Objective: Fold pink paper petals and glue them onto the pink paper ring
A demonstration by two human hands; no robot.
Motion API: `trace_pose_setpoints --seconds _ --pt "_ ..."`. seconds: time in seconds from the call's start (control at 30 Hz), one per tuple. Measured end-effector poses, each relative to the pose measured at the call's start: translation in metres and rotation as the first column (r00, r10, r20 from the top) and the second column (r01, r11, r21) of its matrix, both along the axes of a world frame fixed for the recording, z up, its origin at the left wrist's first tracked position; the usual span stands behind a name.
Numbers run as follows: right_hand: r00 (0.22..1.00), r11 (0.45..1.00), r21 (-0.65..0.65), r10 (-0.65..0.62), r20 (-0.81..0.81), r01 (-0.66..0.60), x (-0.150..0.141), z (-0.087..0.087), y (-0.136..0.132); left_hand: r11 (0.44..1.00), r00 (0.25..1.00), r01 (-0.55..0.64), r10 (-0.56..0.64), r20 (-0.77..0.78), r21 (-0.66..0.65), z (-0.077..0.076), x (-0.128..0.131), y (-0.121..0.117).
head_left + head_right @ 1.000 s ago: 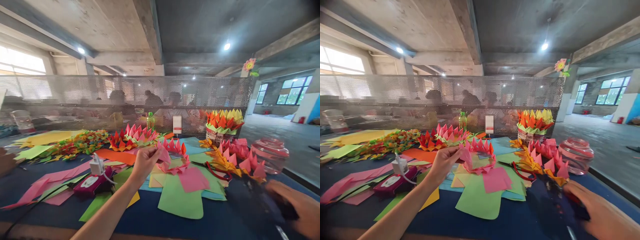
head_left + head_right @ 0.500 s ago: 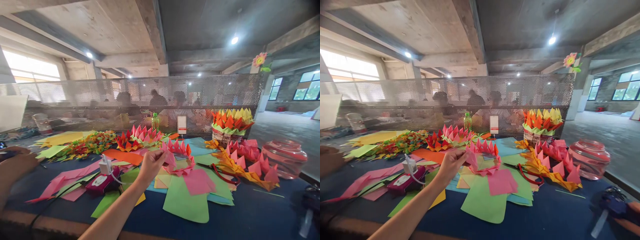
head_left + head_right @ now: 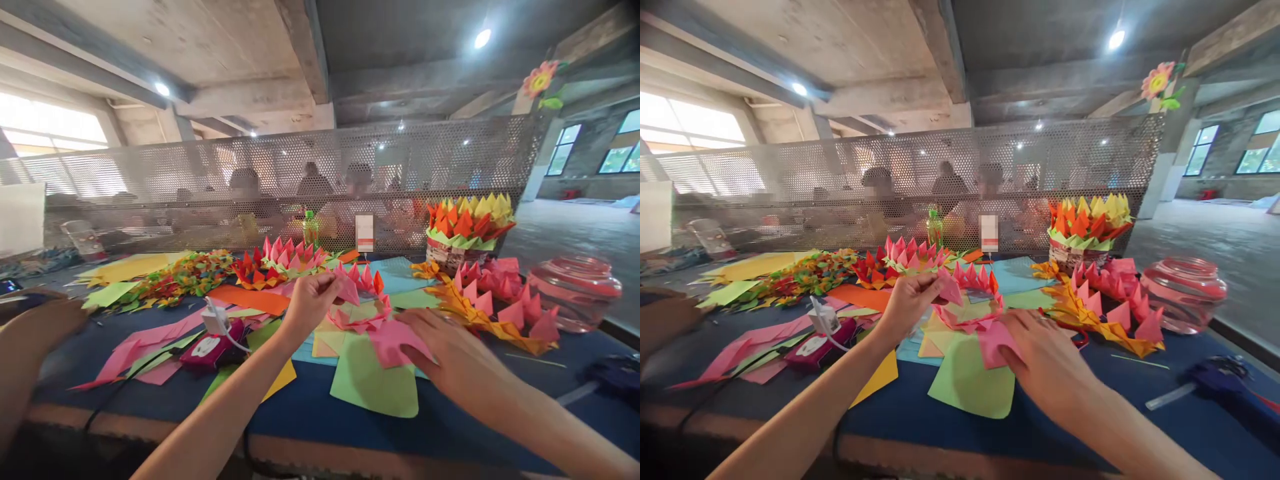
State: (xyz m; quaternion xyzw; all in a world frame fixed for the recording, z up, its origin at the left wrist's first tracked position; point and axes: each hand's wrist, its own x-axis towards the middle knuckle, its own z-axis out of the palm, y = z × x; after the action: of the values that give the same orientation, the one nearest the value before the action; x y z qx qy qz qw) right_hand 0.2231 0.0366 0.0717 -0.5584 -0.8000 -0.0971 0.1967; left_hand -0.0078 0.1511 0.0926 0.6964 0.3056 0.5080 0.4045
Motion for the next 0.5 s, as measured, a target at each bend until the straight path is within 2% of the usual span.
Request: trace_pose_setpoints --seconds 0.1,0.27,0.37,0.5 --pt "0.995 0.999 -0.011 -0.036 0.098 0.037 -0.039 -0.007 0.031 1.000 1.000 0.011 -0.011 -0.024 0.002 0.004 0.000 0.005" --pt "0.992 1.000 -0.018 -0.007 0.129 0.009 -0.047 -0.022 0.061 0.999 0.998 0.043 -0.043 -0.045 -0.005 0.005 0.002 0.014" --pt "0.989 1.000 -0.019 -0.005 0.151 0.008 -0.045 -0.019 0.056 0.999 0.998 0.052 -0.052 -0.038 -0.013 0.003 0.002 0.014" --pt "0.985 1.000 0.007 0.014 0.171 -0.016 -0.046 -0.018 0.026 0.998 0.997 0.062 -0.063 -0.041 -0.019 0.001 -0.003 0.002"
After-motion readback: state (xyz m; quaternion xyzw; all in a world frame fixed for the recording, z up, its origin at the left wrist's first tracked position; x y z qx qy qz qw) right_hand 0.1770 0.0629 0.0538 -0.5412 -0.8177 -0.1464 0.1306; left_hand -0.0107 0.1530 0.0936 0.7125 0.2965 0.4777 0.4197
